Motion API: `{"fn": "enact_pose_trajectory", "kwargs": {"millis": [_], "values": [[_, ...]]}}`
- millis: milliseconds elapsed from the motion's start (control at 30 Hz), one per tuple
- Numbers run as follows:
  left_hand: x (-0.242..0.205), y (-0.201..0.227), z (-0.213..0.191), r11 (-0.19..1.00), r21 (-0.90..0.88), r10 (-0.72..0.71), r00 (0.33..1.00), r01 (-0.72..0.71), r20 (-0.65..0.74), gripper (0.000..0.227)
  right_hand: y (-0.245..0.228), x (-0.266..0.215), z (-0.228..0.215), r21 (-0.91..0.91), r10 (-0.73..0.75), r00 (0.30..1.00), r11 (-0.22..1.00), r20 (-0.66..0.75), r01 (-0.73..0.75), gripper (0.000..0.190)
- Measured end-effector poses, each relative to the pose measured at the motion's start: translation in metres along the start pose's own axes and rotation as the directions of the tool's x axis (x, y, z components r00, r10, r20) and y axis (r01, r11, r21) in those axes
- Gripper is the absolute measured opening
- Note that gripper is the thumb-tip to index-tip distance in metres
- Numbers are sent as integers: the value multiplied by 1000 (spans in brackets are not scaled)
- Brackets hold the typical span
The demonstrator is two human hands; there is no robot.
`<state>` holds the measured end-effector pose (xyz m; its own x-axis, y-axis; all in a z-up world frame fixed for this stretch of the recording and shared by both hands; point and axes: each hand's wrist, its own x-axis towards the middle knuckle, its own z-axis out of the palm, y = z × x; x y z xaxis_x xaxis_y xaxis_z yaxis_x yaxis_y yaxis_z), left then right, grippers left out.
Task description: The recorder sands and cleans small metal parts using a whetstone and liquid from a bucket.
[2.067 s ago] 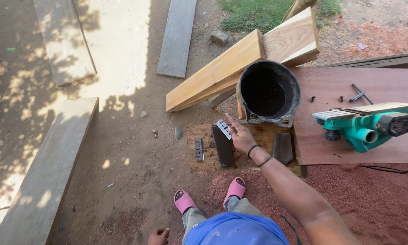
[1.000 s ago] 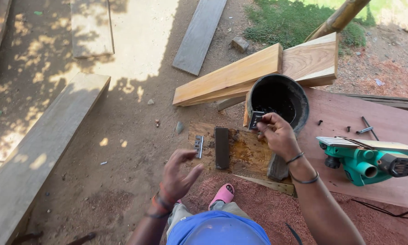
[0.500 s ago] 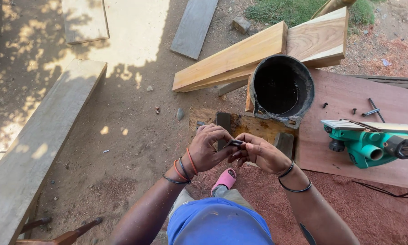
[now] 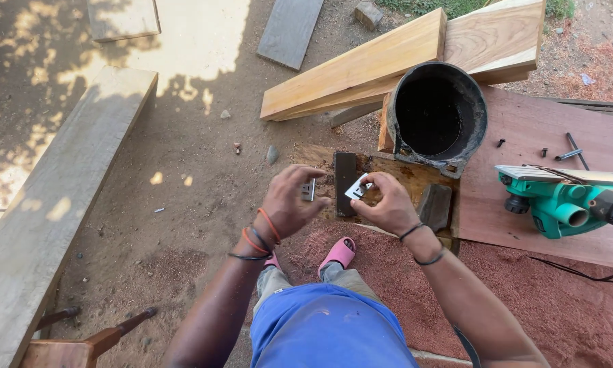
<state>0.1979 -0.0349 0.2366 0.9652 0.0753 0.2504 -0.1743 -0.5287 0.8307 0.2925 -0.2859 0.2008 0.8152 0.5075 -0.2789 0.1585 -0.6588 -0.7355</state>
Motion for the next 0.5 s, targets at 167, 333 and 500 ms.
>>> {"fn": "enact_pose_trajectory", "kwargs": {"millis": [167,333,500], "values": [[-67,-79,-8,966,-5,-257,966,257,-3,46,29,5,44,-421,-275,950,887,-149,191,61],[-160,-152,9,802,112,-597,793,587,121,48,24,5,56,-507,-275,954,843,-121,179,53],[-238,-213,34,645,350,-764,569,679,305,55,21,7,60,-550,-280,953,817,-115,174,50]]}}
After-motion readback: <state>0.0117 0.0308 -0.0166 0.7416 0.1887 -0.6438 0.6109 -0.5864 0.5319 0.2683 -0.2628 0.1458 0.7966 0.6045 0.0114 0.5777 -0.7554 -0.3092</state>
